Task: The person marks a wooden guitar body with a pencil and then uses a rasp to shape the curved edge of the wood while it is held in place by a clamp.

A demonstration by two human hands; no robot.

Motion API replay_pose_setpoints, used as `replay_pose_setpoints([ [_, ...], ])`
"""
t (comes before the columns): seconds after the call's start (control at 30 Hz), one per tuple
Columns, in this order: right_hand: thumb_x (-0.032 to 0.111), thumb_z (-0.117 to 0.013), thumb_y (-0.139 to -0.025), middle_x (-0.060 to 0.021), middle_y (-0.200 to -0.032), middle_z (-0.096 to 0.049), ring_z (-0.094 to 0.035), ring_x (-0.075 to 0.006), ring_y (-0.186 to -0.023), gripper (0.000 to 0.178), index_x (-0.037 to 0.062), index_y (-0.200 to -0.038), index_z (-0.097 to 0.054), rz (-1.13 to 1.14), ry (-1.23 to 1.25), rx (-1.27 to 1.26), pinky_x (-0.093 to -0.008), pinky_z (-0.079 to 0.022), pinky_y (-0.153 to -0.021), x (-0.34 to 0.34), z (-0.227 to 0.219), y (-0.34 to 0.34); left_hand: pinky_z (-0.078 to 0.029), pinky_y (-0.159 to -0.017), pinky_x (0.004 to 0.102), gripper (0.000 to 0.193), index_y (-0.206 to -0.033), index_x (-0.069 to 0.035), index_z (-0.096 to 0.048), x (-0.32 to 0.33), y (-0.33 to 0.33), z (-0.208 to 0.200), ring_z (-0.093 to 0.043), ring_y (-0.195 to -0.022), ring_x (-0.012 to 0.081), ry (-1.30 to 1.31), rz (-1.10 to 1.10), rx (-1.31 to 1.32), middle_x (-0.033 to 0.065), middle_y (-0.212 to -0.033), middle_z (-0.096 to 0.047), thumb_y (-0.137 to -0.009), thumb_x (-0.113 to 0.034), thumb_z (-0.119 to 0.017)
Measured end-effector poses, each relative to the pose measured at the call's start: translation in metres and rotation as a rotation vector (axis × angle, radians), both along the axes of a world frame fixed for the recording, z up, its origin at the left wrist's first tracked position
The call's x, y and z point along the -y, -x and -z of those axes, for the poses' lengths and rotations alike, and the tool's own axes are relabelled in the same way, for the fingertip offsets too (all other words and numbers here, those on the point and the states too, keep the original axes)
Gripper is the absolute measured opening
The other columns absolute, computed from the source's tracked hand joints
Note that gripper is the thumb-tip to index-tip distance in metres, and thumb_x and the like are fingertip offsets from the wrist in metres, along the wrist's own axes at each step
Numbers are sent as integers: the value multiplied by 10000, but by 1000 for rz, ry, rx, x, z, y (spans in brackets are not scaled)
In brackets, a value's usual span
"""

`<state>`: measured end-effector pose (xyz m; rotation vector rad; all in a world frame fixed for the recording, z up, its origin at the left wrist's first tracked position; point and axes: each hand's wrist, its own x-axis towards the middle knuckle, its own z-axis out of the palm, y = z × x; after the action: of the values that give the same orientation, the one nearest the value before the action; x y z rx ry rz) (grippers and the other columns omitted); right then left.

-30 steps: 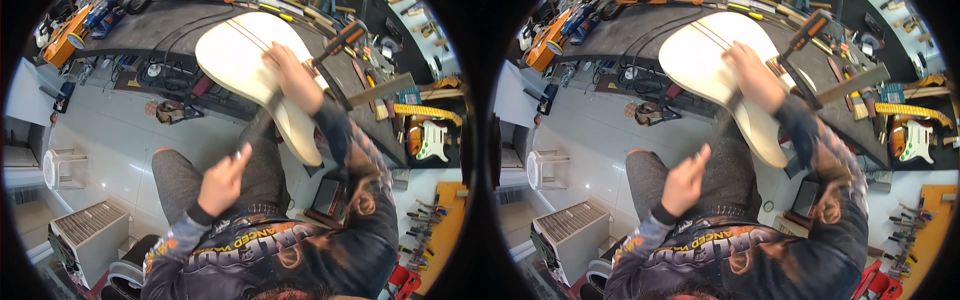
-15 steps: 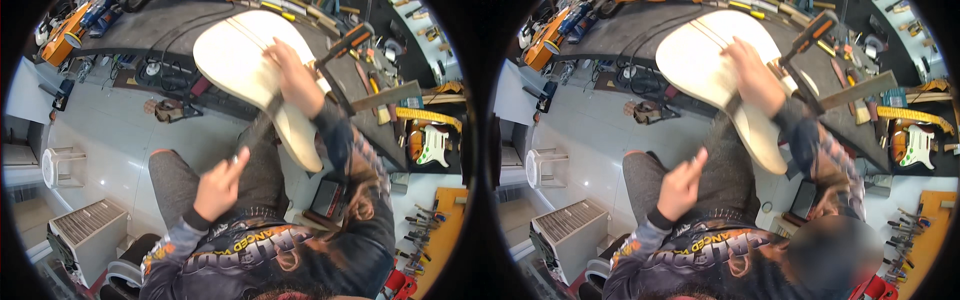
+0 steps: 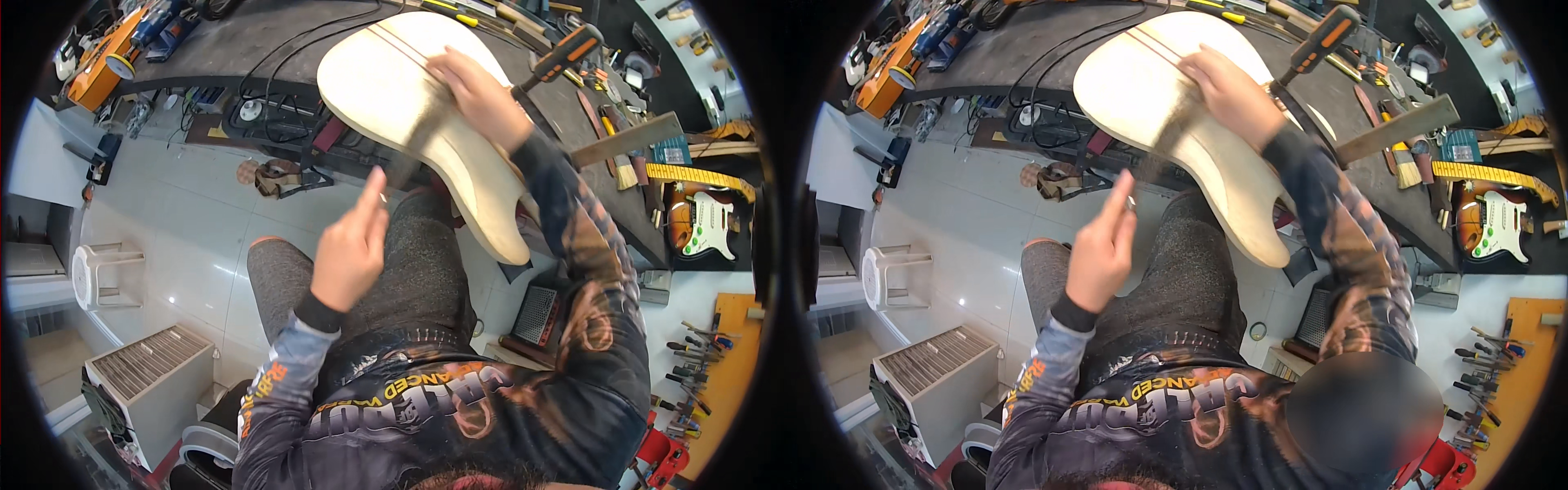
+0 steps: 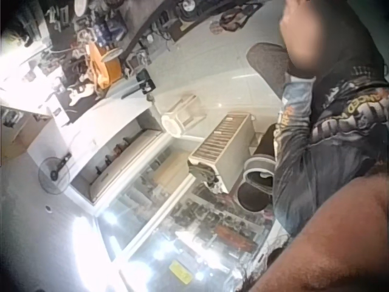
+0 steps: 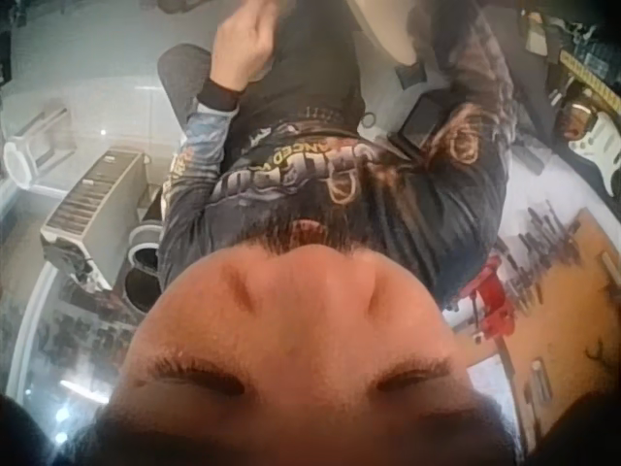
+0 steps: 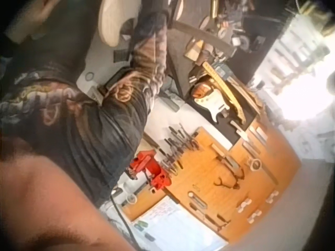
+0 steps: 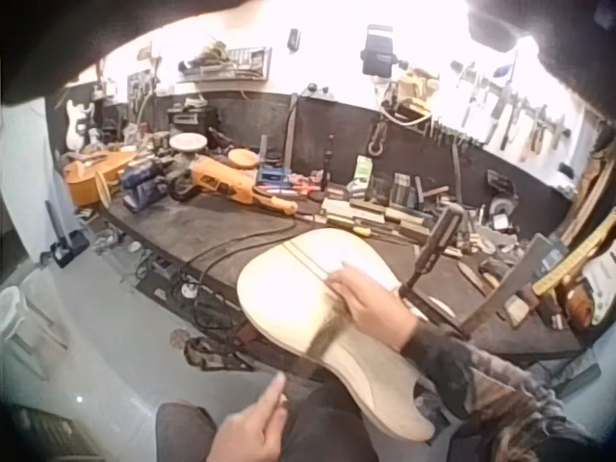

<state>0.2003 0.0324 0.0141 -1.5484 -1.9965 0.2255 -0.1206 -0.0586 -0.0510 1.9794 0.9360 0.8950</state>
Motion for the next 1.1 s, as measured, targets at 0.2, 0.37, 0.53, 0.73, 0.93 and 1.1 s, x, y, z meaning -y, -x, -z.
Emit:
replay_pose_setpoints([
  [0.2, -39, -509, -1115, -201, -1675, -549, -313, -404, -1679, 434, 32, -1527, -625, 17, 98, -131, -471, -327, -1346, 106, 1, 5, -607, -962, 427, 615, -1653, -41, -524, 47, 24, 0, -788, -1095, 412, 109, 183, -97, 281, -1269, -763, -1053, -16, -657],
  [0.37, 29, -449, -1160, -167, -1714, -521, -292, -364, -1694, 446, 43, -1581, -594, -47, -233, -39, -428, -261, -1375, -35, 19, -14, -573, -721, 488, 652, -1675, -94, -503, -16, -13, -4, -730, -816, 407, -38, 16, -83, 218, -940, -732, -1048, -31, -669],
  [0.53, -5, -426, -1137, -127, -1742, -499, -262, -372, -1706, 510, 80, -1615, -583, -152, 15, -205, -482, -209, -1387, 42, 36, -12, -605, -908, 402, 638, -1663, -41, -509, 42, 15, -1, -796, -1011, 409, 25, 91, -64, 300, -1169, -764, -1044, 17, -653],
  [0.73, 75, -393, -1192, -110, -1746, -493, -295, -333, -1697, 461, 102, -1620, -563, -78, -104, -11, -500, -156, -1402, 7, 16, -11, -586, -733, 463, 679, -1667, -92, -524, 7, 2, 4, -730, -798, 390, -138, 23, -58, 215, -945, -739, -1018, -2, -701],
  [0.93, 69, -423, -1190, -143, -1760, -466, -253, -358, -1709, 428, 71, -1584, -591, -197, -54, -238, -461, -157, -1401, 1, 36, -2, -588, -753, 448, 655, -1659, -66, -526, 19, 7, 5, -738, -847, 398, -122, 1, -15, 239, -1008, -747, -1029, -13, -694],
  [1.1, -40, -420, -1127, -161, -1744, -484, -262, -352, -1710, 510, 85, -1592, -588, -47, 84, -42, -539, -138, -1392, 73, 14, -1, -583, -726, 474, 722, -1671, -91, -525, 57, 21, 3, -713, -767, 366, -54, 110, -93, 180, -907, -714, -985, -7, -734],
])
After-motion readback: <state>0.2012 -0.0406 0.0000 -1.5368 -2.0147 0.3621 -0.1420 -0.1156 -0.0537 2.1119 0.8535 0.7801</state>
